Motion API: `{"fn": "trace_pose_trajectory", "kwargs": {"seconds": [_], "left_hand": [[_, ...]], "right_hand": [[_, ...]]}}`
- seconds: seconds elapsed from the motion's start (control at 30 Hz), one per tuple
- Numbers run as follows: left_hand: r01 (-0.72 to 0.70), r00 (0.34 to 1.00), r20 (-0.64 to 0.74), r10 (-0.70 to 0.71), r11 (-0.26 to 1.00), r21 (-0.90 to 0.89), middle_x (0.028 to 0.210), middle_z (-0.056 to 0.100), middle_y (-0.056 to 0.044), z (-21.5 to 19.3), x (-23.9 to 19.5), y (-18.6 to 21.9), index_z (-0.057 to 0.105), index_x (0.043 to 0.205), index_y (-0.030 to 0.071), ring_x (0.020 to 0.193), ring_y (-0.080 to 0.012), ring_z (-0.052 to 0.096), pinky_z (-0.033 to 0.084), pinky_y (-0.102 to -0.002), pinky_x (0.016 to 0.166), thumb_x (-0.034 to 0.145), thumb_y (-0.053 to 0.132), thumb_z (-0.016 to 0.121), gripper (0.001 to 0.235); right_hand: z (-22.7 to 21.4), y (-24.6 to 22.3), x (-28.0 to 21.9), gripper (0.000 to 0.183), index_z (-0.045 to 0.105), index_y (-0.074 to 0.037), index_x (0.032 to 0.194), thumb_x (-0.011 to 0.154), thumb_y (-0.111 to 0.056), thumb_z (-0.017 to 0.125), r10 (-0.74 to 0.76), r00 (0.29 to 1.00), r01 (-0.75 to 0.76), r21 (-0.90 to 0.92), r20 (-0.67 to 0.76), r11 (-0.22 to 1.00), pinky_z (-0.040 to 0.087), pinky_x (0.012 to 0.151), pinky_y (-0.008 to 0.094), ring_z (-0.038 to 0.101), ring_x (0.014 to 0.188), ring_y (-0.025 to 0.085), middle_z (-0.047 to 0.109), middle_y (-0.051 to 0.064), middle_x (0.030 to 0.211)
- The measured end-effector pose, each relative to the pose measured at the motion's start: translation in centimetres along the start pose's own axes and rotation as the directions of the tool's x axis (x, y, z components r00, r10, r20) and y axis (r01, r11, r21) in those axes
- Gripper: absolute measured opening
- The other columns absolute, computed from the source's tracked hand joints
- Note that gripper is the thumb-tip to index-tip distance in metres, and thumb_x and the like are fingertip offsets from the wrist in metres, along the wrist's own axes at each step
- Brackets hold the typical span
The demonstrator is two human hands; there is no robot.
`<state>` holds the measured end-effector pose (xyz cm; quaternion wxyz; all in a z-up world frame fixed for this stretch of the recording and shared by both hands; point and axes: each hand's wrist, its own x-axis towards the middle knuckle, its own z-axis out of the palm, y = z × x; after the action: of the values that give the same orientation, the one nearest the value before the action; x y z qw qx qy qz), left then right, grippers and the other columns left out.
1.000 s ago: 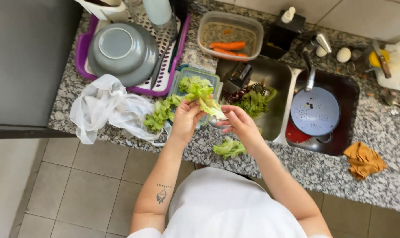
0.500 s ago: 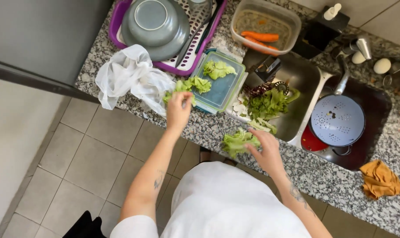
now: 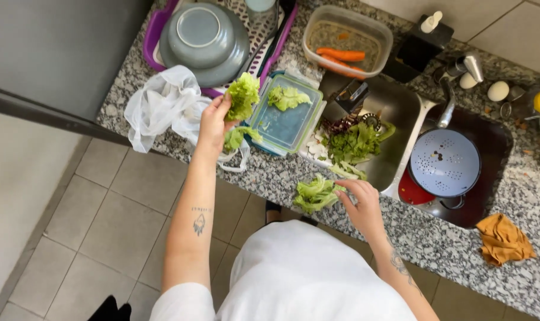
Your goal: The person is preparing lettuce by tearing individual leaves from the stalk and placing them into a plastic container on a kitchen counter.
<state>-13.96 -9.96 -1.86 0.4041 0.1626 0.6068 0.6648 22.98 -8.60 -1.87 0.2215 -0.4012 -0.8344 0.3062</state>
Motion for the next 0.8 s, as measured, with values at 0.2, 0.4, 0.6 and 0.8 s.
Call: {"fn": "trace_pose_trajectory", "kwargs": {"seconds": [0.2,0.4,0.6,0.8], "left_hand": [[0.177,0.975,0.188,-0.121,0.93,-0.322,0.098,0.069,-0.012,5.9,-5.6,5.1,0.061,0.104,0.01,0.084,-0.0265,0.069,0.061,-0.037,0.068,0.088,0.025,0.063,0.022],[0.11,0.949,0.315,-0.032,0.967,-0.232,0.1,0.068,-0.009,9.9,-7.7,0.9,0.06,0.111,0.009,0.09,-0.0191,0.067,0.059,-0.037,0.077,0.092,0.022,0.058,0.023],[0.059,0.9,0.436,0.014,0.986,-0.154,0.112,0.061,-0.008,12.4,-11.0,2.4,0.053,0.125,0.007,0.099,-0.0137,0.059,0.05,-0.035,0.093,0.093,0.03,0.056,0.04],[-0.357,0.86,0.456,0.227,0.908,0.221,0.103,0.065,-0.014,14.3,-10.9,3.6,0.054,0.125,0.018,0.089,-0.0217,0.066,0.052,-0.034,0.08,0.076,0.02,0.077,0.054]], "right_hand": [[-0.6,-2.0,3.8,0.015,0.071,-0.014,0.1,0.086,-0.013,0.067,0.08,0.994,-0.057,0.277,-0.071,0.959,0.049,0.081,0.038,0.065,0.09,0.025,0.07,0.005,0.089],[-1.7,-7.2,9.1,0.032,0.062,-0.01,0.115,0.084,-0.02,0.066,0.233,0.972,-0.168,0.756,0.021,0.633,0.05,0.077,0.031,0.06,0.089,0.013,0.066,0.006,0.098],[-3.0,-8.9,10.2,0.035,0.066,-0.005,0.106,0.073,-0.006,0.078,0.352,0.931,-0.142,0.799,-0.092,0.584,0.053,0.065,0.02,0.062,0.071,0.005,0.064,0.0,0.082],[-5.3,-7.7,9.2,0.016,0.071,-0.005,0.094,0.079,-0.009,0.075,0.408,0.909,-0.205,0.76,-0.086,0.617,0.052,0.059,0.017,0.059,0.064,0.002,0.064,0.0,0.072]]}}
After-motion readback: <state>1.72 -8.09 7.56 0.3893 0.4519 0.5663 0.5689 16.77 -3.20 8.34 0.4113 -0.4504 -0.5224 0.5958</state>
